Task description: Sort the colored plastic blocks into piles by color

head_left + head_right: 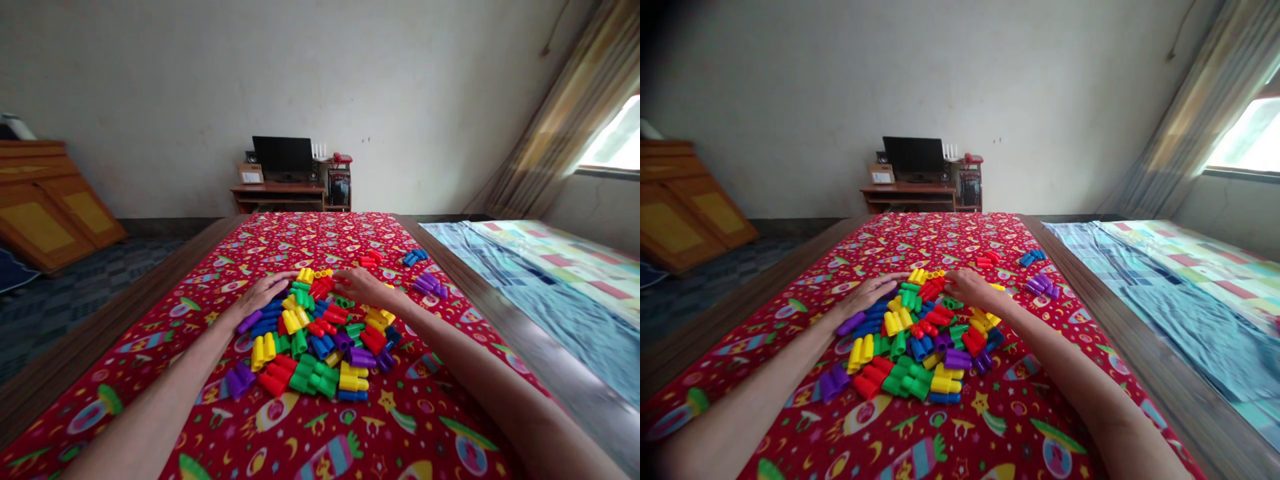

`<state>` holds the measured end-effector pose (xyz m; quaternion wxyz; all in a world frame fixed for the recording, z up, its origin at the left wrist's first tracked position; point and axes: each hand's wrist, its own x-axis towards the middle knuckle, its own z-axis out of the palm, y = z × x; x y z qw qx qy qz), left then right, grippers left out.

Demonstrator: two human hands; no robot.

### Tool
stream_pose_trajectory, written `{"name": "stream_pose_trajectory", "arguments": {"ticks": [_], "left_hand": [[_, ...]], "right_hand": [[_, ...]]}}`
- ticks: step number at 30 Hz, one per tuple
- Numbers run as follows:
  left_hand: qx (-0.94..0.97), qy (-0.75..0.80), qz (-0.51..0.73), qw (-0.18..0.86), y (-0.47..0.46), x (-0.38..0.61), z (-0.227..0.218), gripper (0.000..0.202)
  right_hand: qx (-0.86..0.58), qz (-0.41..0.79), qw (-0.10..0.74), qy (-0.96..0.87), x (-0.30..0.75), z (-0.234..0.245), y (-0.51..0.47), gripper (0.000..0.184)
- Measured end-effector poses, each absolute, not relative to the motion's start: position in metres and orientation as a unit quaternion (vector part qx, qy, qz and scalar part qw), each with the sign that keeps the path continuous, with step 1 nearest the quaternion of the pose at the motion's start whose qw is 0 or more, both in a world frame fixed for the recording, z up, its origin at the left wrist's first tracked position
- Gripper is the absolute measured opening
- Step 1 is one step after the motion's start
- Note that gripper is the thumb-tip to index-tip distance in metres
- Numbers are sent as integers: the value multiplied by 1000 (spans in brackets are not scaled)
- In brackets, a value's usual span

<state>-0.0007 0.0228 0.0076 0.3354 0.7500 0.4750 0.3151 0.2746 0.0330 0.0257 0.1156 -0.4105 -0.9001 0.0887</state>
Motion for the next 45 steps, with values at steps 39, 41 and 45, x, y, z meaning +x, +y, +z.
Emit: {"name": "stream_pose_trajectory", "arguments": {"ticks": [39,41,45], "left_hand": [[747,502,332,281,26,-8,2,62],[748,500,335,281,26,-8,2,62],[746,500,338,283,26,-8,1,65]], "right_hand": [[-368,172,-12,-914,286,86,39,26],[-337,172,-62,-923,276,82,27,33],[-329,149,-72,-930,271,74,23,31]]}}
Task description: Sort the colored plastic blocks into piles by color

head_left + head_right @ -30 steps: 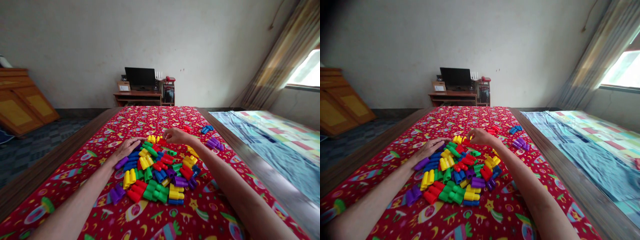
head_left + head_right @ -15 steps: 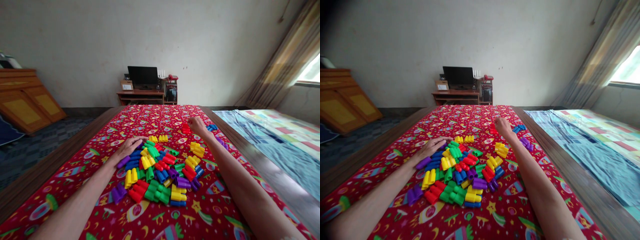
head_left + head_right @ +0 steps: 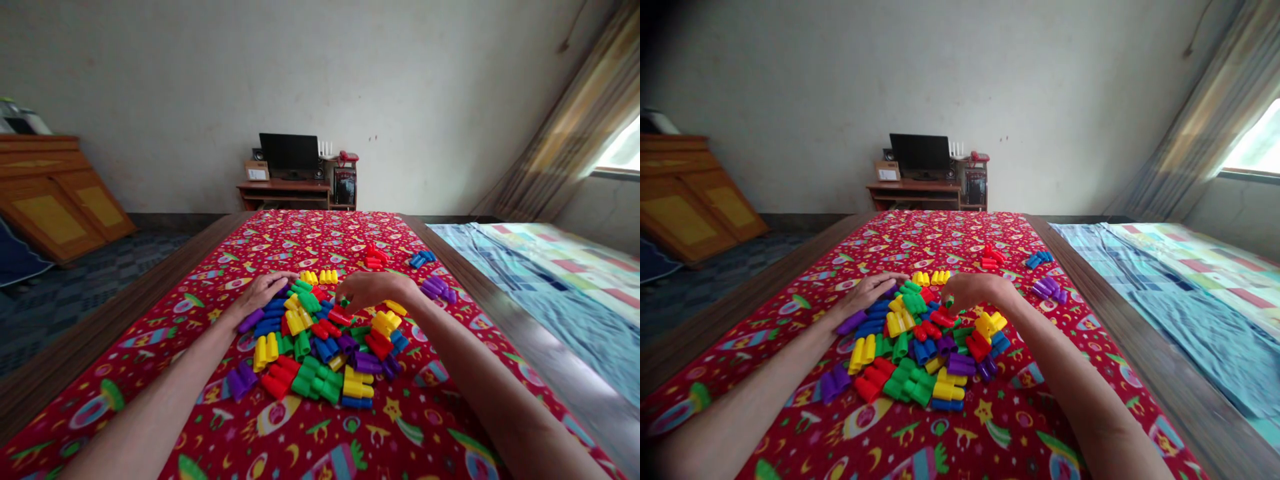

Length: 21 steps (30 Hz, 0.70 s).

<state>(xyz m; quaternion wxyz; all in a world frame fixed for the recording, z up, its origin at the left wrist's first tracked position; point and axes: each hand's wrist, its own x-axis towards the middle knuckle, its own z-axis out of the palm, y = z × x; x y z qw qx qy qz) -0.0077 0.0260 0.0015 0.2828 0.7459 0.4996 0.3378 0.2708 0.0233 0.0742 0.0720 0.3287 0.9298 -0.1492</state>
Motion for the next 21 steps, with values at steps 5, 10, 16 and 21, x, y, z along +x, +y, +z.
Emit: {"name": "stream_pose_trajectory", "arguments": {"ticks": [5,10,16,21], "left_hand": [[743,506,333,283,24,-7,4,63],[747,501,335,281,27,-9,1,61],[743,497,344,286,32,-12,-4,63],[735,500,352,295,32,-13,-5,64]], "right_hand": [[328,-181,2,927,281,68,46,27],[378,-182,-112,901,288,64,61,25],[423,-168,-149,878,292,73,59,22],[420,-153,-148,882,299,76,60,19]]}}
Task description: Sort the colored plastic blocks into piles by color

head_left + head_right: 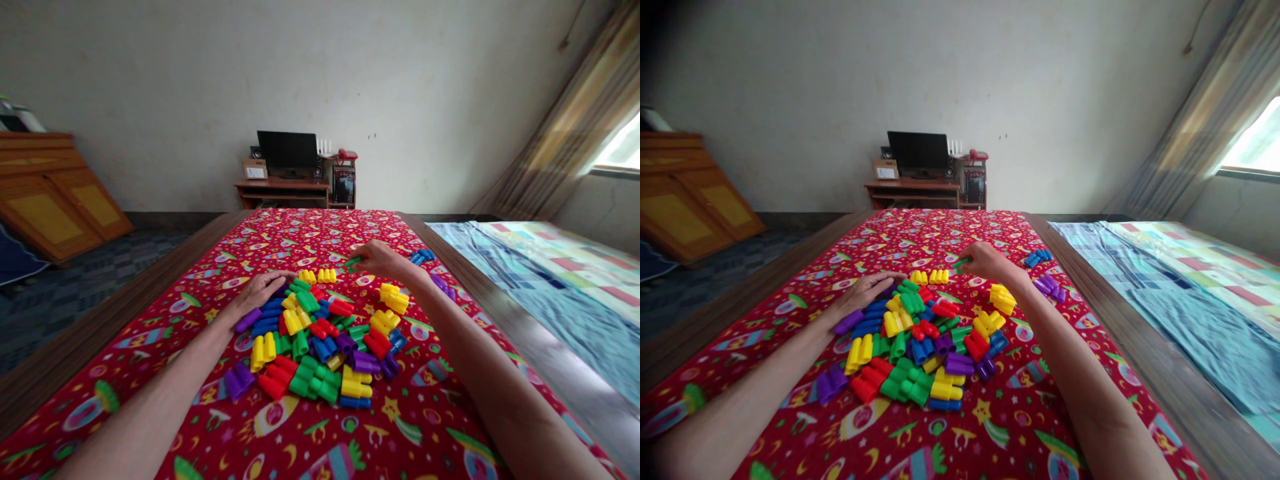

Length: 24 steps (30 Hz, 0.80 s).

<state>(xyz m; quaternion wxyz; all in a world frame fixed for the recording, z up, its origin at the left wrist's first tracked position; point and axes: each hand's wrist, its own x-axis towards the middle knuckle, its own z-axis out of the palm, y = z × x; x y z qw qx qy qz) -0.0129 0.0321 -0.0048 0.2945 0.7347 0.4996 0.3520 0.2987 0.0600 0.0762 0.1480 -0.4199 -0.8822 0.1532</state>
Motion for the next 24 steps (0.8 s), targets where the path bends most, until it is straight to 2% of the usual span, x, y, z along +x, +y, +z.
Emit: {"name": "stream_pose_trajectory", "arguments": {"ticks": [5,11,13,16,19,22,24], "left_hand": [[734,498,354,297,34,-16,-8,63],[740,497,346,293,31,-14,-5,65],[739,497,350,290,29,-12,-2,65],[736,498,353,294,28,-9,1,65],[730,496,357,307,28,-7,2,66],[726,491,360,320,28,-6,2,65],[722,490,363,325,28,-6,1,64]], "right_hand": [[-410,128,149,-890,297,77,55,18],[-400,108,206,-886,300,88,41,19],[-396,114,189,-892,314,94,33,22],[-394,141,120,-900,351,98,9,24],[-414,180,73,-889,394,86,-22,30],[-455,194,62,-867,429,63,-48,34],[-496,166,71,-849,443,48,-58,29]]}}
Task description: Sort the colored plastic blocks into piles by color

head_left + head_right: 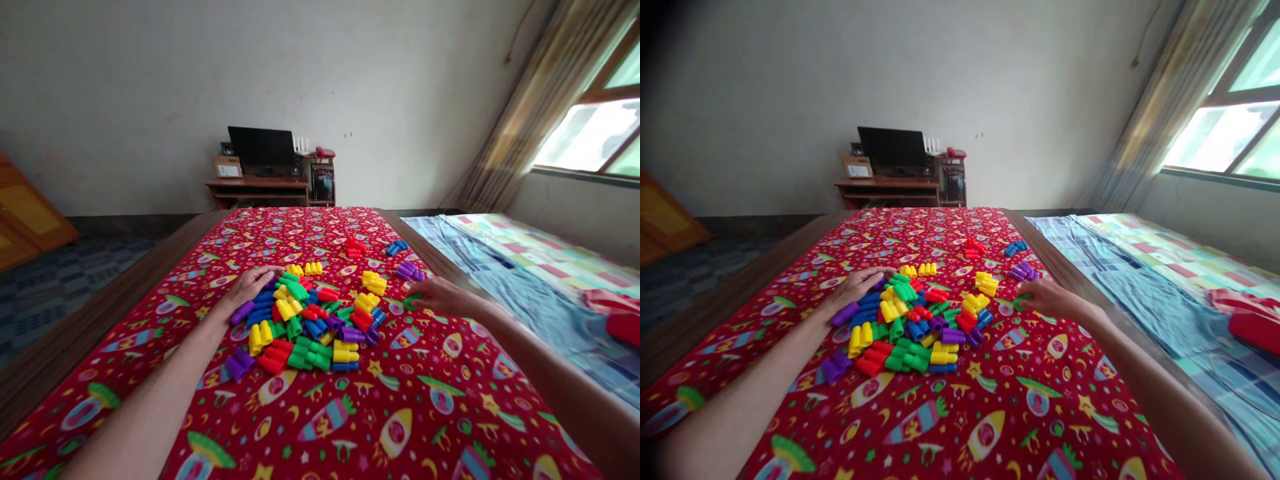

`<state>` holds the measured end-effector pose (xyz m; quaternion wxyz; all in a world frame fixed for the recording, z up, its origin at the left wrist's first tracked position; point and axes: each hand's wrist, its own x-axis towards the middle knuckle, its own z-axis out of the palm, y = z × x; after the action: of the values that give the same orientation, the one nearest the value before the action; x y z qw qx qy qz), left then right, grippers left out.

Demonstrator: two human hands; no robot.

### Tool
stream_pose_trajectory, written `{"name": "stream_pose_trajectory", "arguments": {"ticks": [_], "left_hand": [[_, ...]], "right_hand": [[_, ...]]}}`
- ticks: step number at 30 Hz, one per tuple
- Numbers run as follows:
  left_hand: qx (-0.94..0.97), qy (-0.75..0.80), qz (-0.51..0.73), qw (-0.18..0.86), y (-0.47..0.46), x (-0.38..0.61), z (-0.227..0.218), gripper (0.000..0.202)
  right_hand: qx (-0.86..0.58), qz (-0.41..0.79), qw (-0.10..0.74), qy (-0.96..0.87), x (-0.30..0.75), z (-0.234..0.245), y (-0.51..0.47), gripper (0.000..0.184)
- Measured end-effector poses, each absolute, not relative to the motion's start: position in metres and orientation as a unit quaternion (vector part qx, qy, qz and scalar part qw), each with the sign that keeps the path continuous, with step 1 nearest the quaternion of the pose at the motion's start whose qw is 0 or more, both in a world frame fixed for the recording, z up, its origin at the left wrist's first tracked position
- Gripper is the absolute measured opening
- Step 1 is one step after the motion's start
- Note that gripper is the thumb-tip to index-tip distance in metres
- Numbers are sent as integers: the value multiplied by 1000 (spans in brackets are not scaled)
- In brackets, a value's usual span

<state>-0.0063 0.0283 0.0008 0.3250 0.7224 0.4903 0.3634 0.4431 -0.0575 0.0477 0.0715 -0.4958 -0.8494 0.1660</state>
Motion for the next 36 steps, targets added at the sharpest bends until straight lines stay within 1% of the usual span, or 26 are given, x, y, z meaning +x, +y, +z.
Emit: {"name": "stream_pose_trajectory", "arguments": {"ticks": [2,4,7,9,13,16,22,23,25,27,29,33,36], "left_hand": [[720,491,367,326,29,-7,-1,62],[717,492,372,324,31,-7,-4,63],[712,494,382,322,34,-8,-7,67],[712,493,382,321,34,-8,-7,68],[725,488,368,317,29,-7,-3,64],[731,487,362,311,27,-6,-1,63],[737,488,362,296,29,-7,-3,63],[739,488,361,293,29,-7,-3,62],[741,487,361,287,29,-7,-3,60],[744,485,361,286,30,-7,-3,59],[745,483,361,285,31,-7,-3,59],[743,484,364,283,32,-9,-5,59],[741,489,365,280,32,-9,-6,59]], "right_hand": [[-535,109,104,-831,447,38,-62,24],[-558,48,156,-814,439,35,-64,25],[-538,24,198,-819,408,38,-70,30],[-495,44,189,-847,381,37,-77,32],[-403,60,179,-895,338,25,-93,47],[-369,98,182,-906,315,18,-99,49],[-345,159,184,-907,285,34,-95,46],[-357,157,187,-902,284,39,-92,44],[-416,128,181,-882,285,47,-84,33],[-484,87,150,-858,286,52,-72,26],[-511,75,108,-849,283,52,-60,23],[-463,127,59,-875,270,44,-44,16],[-463,158,64,-870,259,40,-37,20]]}}
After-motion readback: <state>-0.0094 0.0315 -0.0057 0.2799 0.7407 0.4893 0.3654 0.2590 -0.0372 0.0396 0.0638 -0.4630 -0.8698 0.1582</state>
